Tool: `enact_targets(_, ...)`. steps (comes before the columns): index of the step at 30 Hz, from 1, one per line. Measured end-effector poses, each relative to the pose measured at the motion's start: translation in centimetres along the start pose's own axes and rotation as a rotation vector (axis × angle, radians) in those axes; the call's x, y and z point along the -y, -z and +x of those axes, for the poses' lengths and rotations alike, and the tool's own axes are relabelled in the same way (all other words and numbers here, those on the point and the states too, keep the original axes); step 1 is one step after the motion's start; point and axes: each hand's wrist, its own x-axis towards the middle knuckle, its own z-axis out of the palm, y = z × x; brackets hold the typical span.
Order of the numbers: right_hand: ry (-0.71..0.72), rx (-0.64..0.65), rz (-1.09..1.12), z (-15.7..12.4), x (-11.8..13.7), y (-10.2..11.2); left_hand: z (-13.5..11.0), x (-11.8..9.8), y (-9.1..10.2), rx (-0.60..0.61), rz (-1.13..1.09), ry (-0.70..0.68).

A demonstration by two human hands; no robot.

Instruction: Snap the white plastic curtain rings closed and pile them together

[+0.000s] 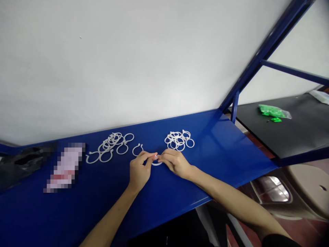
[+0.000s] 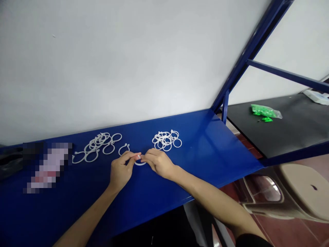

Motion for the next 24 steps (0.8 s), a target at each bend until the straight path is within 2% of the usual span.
enact_targets(3,0.012,-0.025,-0.029,0.3,0.1,-0.2,0.4,-0.1,0.3,0.023,0.041,-0.062)
enact_targets(6,-0.048,-0.105,-0.086,0.9,-0.3,0.6,1.2,-0.1,1.2,0.028,0.136,-0.177)
enact_targets(8,-0.125,-0.185,-0.162,1.0,-1.1,2.0,1.8,0.4,1.8,-0.027,0.268,-0.238)
enact_targets(11,-0.283,-0.272,-0.280,0.5,-3.3,5.0,2.3,1.7,2.5,-0.097,0.571,-0.247)
enact_targets(13,-0.359,-0.223,-0.297,0.0,-4.8,6.8,2.5,2.7,2.7,-0.075,0.746,-0.221)
enact_targets(16,-0.435,-0.190,-0.312,-0.7,-6.4,8.4,2.4,3.8,2.6,-0.025,0.855,-0.195)
enact_targets(21,-0.449,-0.124,-0.329,-1.0,-7.0,8.4,2.3,4.4,2.5,-0.019,0.858,-0.231)
enact_targets(24,-0.464,-0.189,-0.355,-1.0,-7.1,8.3,2.3,4.4,2.5,-0.043,0.831,-0.260)
